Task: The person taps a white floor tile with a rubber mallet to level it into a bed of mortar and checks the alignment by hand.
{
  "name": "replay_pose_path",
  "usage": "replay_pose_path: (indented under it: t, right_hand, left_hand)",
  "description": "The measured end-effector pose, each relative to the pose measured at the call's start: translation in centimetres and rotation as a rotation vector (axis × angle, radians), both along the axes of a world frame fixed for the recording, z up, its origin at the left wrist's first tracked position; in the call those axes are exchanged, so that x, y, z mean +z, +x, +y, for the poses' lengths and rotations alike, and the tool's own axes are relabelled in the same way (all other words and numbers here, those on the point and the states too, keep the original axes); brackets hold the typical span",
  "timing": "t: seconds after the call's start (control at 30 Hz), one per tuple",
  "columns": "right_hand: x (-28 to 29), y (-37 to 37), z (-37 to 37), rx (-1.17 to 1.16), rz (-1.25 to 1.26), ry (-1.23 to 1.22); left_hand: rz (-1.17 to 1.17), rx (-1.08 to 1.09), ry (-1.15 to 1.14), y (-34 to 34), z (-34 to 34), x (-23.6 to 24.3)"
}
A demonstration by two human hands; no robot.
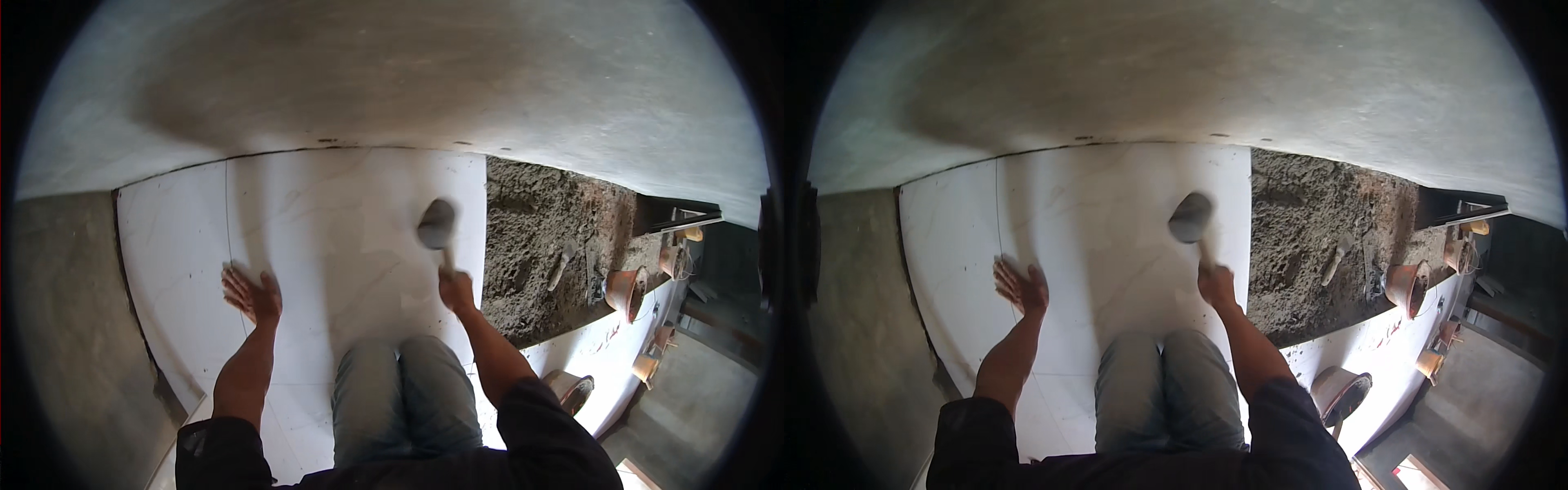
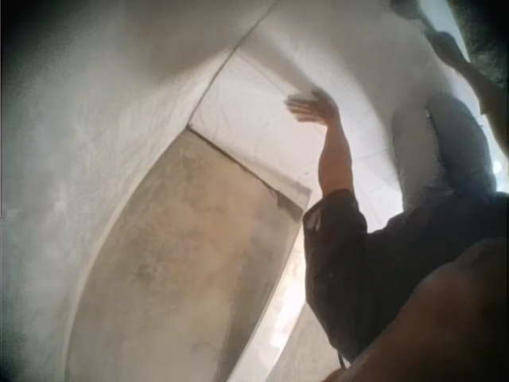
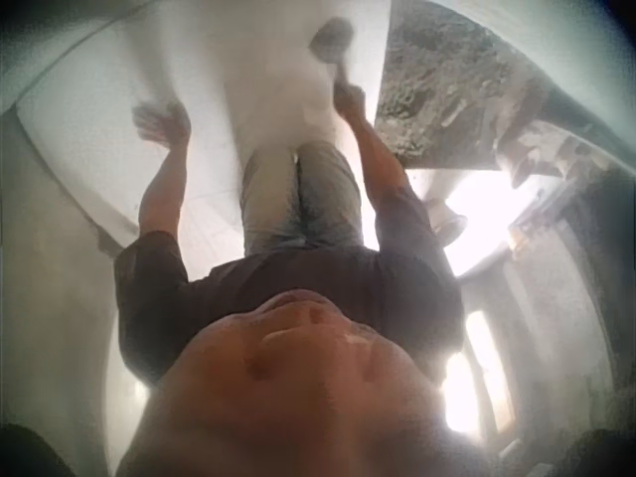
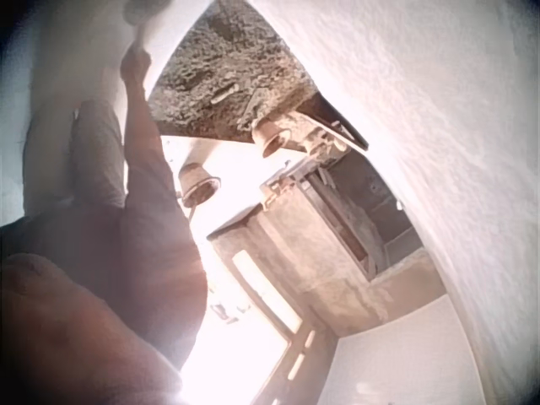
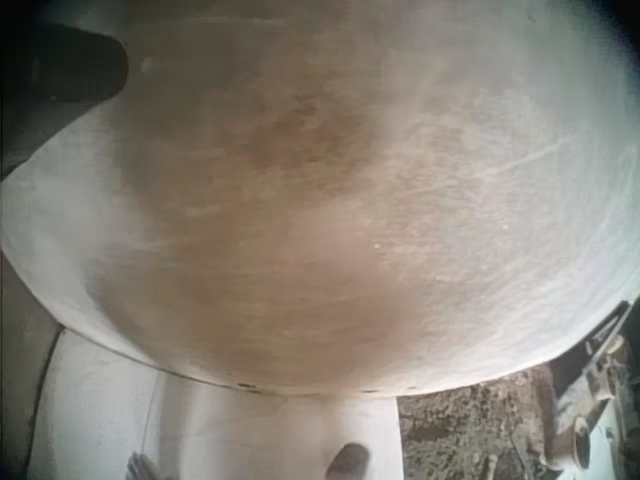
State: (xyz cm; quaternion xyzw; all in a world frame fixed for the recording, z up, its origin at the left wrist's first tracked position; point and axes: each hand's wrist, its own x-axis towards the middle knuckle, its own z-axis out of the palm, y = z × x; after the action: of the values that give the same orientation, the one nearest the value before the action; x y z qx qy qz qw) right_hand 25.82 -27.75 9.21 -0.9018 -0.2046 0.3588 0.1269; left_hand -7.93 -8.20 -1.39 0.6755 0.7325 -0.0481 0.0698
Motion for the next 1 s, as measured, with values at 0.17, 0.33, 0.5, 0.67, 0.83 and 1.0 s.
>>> replay_pose_path:
  t: [0.17,0.33,0.5,0.67,0.83,1.0]
  right_hand:
    - [3.8,-3.1,2.0,0.120,-0.094,0.600]
    - [-0.4,-3.9,-1.3,0.142,-0.059,0.230]
    - [-1.2,-4.3,-1.4,0.215,0.070,0.033]
    - [-0.2,-6.5,-1.0,0.031,0.087,0.351]
    - [0.1,-6.7,0.8,0.059,0.073,0.238]
    - [-3.1,-4.9,-0.6,0.348,-0.121,0.435]
  left_hand:
    - [-0.006,0.028,-0.013,-1.2,0.3,0.7]
    - [-0.031,0.015,-0.040,-1.4,1.2,0.4]
    - [-0.041,0.080,-0.201,-1.2,1.1,3.1]
    - [-0.064,0.092,-0.224,-2.2,-0.5,2.2]
    - [-0.102,0.099,-0.203,-2.1,0.5,3.0]
    - [-0.109,0.068,-0.227,-1.1,0.5,2.9]
